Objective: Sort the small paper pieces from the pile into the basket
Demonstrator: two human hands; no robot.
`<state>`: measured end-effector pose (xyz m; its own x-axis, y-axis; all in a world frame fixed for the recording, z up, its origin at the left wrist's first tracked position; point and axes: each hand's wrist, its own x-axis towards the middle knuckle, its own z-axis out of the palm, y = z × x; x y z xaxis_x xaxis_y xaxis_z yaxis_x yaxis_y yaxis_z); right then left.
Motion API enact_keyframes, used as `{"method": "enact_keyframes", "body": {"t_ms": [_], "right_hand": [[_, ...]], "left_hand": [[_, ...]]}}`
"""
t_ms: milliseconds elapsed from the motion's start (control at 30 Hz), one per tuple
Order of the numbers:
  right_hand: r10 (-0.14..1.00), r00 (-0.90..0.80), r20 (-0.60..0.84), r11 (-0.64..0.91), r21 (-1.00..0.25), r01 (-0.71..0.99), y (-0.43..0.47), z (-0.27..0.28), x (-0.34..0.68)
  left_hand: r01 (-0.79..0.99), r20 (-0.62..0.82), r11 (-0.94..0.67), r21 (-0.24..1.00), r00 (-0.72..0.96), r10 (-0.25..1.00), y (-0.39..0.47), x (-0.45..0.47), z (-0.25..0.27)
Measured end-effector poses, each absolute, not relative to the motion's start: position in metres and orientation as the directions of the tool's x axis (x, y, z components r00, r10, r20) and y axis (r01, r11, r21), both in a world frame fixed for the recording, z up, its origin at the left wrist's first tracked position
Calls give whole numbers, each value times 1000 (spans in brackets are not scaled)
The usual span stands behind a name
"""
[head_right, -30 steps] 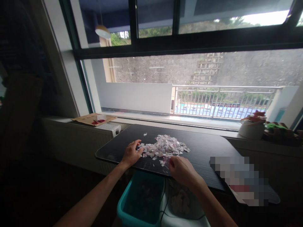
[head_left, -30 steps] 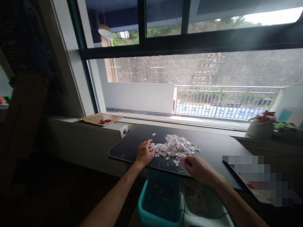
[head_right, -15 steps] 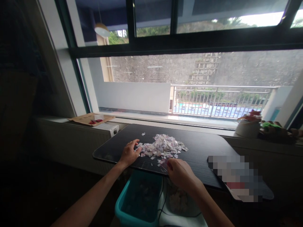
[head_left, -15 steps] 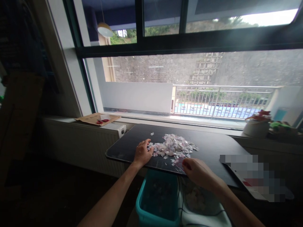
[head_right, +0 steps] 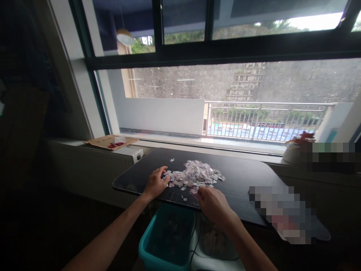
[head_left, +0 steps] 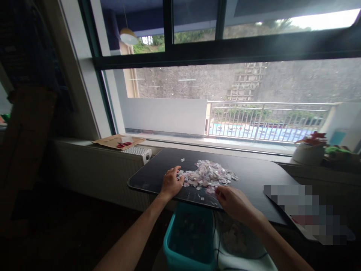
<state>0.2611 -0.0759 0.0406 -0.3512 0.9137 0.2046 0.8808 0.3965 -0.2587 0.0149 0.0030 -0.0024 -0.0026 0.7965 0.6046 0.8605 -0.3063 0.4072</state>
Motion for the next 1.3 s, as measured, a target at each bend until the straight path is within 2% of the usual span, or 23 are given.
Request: {"method": "enact_keyframes", "body": {"t_ms": [200,367,533,733,900,1100,1300], "right_hand": [[899,-402,171,435,-269,859,-80,44,257],[907,-374,193,414,-251,875,-78,44,254],[878,-445,175,477,-267,837,-81,44,253],[900,-399,175,432,-236,871,-81,43,249],[861,-481,168,509,-274,816,-89,45,242],[899,-417,135,439,-280,854,-87,48,242],[857,-488,166,515,-287,808,-86,45,236]], "left_hand": [[861,612,-312,402,1,791,4,15,-3],[860,614,-307,407,-9,789,4,15,-3],[856,616,-315,410,-5,788,3,15,-3],[861,616,-308,405,-7,788,4,15,-4],[860,620,-313,403,-5,785,4,15,-4],[858,612,-311,408,-4,791,3,15,-3],[858,623,-318,404,-4,782,4,15,-4]]}}
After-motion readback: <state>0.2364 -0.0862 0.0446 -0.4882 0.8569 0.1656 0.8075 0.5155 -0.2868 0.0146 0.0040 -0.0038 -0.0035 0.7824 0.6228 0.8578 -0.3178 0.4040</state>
